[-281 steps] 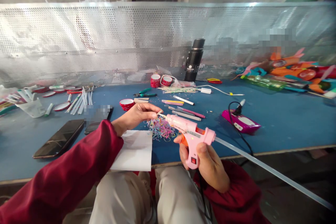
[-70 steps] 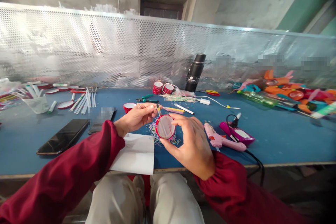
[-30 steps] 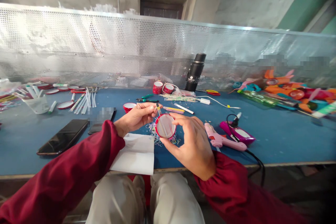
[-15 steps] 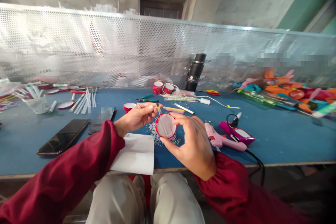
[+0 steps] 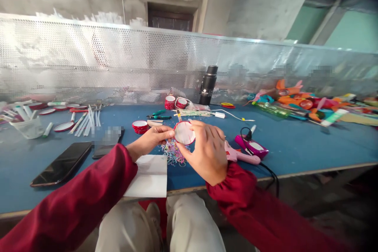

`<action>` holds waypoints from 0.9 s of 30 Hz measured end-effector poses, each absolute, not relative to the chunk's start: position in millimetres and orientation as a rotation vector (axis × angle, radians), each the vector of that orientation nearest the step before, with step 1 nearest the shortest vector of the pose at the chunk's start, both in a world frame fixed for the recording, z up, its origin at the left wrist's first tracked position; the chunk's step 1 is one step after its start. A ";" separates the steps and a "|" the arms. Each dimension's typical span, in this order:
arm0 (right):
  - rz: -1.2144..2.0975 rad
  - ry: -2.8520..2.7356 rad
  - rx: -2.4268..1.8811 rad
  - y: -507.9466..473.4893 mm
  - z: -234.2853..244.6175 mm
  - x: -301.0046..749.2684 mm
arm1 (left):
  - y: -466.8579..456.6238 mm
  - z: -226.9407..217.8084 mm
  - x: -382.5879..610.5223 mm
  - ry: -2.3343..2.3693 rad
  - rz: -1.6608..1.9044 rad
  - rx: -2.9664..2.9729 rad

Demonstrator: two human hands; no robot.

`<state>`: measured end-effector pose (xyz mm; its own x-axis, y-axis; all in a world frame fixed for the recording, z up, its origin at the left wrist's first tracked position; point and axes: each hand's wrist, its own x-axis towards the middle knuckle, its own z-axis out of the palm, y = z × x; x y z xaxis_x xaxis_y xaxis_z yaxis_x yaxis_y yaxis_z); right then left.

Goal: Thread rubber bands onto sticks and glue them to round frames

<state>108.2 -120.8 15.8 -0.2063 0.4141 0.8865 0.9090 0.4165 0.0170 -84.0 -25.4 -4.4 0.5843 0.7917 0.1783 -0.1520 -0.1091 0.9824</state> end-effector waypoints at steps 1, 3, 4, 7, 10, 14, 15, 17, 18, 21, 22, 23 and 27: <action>-0.723 -1.803 -1.153 -120.8 16.2 106.7 | -26.2 -3.9 -83.5 0.575 0.884 1.484; -0.749 -1.803 -1.166 -119.1 16.7 104.5 | -27.7 -2.4 -82.5 0.572 0.894 1.522; -0.766 -1.798 -1.172 -117.5 16.6 103.7 | -28.4 -1.6 -81.8 0.570 0.898 1.545; -0.800 -1.781 -1.195 -111.0 15.0 101.5 | -29.8 0.0 -79.4 0.598 0.929 1.578; -0.761 -1.786 -1.213 -105.9 12.7 100.1 | -29.5 0.2 -78.5 0.664 0.955 1.567; -0.626 -1.796 -1.174 -102.5 12.5 106.2 | -26.7 0.2 -80.9 0.691 0.973 1.544; -0.585 -1.790 -1.160 -101.1 12.7 109.9 | -25.8 0.2 -81.9 0.703 0.982 1.534; -0.488 -1.762 -1.146 -97.2 13.2 119.1 | -24.3 0.0 -83.5 0.736 0.988 1.517; -0.426 -1.746 -1.151 -94.7 13.3 123.9 | -23.8 -0.1 -84.2 0.748 0.984 1.514; -0.175 -1.730 -1.226 -87.9 13.5 134.6 | -22.8 -0.4 -85.3 0.742 0.960 1.537; -0.090 -1.740 -1.263 -86.5 13.6 136.3 | -22.7 -0.4 -85.4 0.735 0.953 1.551; -0.012 -1.758 -1.301 -85.6 13.7 137.0 | -22.7 -0.3 -85.6 0.734 0.947 1.565; 0.217 -1.807 -1.365 -84.3 13.3 134.7 | -23.3 1.4 -86.1 0.742 0.934 1.617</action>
